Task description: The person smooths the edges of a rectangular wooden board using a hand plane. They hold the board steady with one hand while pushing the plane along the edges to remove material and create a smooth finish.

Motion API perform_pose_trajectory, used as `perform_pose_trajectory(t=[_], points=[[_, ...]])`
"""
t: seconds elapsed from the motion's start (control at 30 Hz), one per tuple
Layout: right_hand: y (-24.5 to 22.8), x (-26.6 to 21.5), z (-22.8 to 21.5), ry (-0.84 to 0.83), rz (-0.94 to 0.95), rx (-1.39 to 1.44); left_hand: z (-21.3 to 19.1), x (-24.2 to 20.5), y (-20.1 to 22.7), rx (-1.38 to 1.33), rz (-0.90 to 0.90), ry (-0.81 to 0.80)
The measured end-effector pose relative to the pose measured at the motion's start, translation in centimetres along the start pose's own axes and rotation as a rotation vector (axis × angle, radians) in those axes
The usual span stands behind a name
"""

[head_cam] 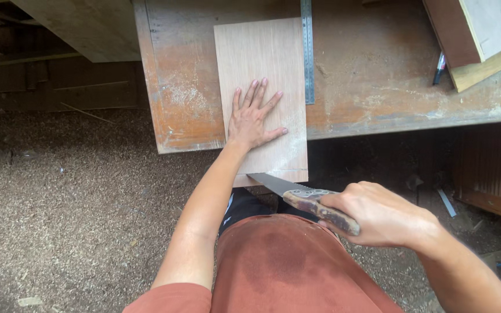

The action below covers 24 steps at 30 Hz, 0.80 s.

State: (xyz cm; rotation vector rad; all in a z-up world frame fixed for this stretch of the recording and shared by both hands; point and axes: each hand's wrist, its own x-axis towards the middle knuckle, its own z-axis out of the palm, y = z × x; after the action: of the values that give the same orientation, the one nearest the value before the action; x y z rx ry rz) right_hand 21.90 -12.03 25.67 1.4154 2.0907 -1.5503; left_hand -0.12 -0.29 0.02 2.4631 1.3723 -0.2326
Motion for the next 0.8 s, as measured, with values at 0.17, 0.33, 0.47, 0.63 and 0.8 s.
perform_pose_trajectory(t=[0.17,0.33,0.47,0.63,0.8], points=[[-0.8,1.5,-1.4,-0.052,0.072,-0.016,0.0,0.6,0.1,-0.016,0.01,0.021],[-0.9,0.5,-1.2,0.017,-0.023,-0.012,-0.1,0.5,0.1,-0.015,0.006,0.018],[-1.8,0.8,-0.8,0.0,0.016,-0.049,-0.1,0.6,0.3,-0.012,-0.006,-0.006],[-1.4,2.5,0.4,0.028,-0.009,-0.066,-0.1,0.8,0.1,-0.02,-0.005,-0.008],[-0.2,6.8,4.3,0.116,-0.064,-0.025,-0.2,1.3,0.2,0.01,-0.027,0.027]])
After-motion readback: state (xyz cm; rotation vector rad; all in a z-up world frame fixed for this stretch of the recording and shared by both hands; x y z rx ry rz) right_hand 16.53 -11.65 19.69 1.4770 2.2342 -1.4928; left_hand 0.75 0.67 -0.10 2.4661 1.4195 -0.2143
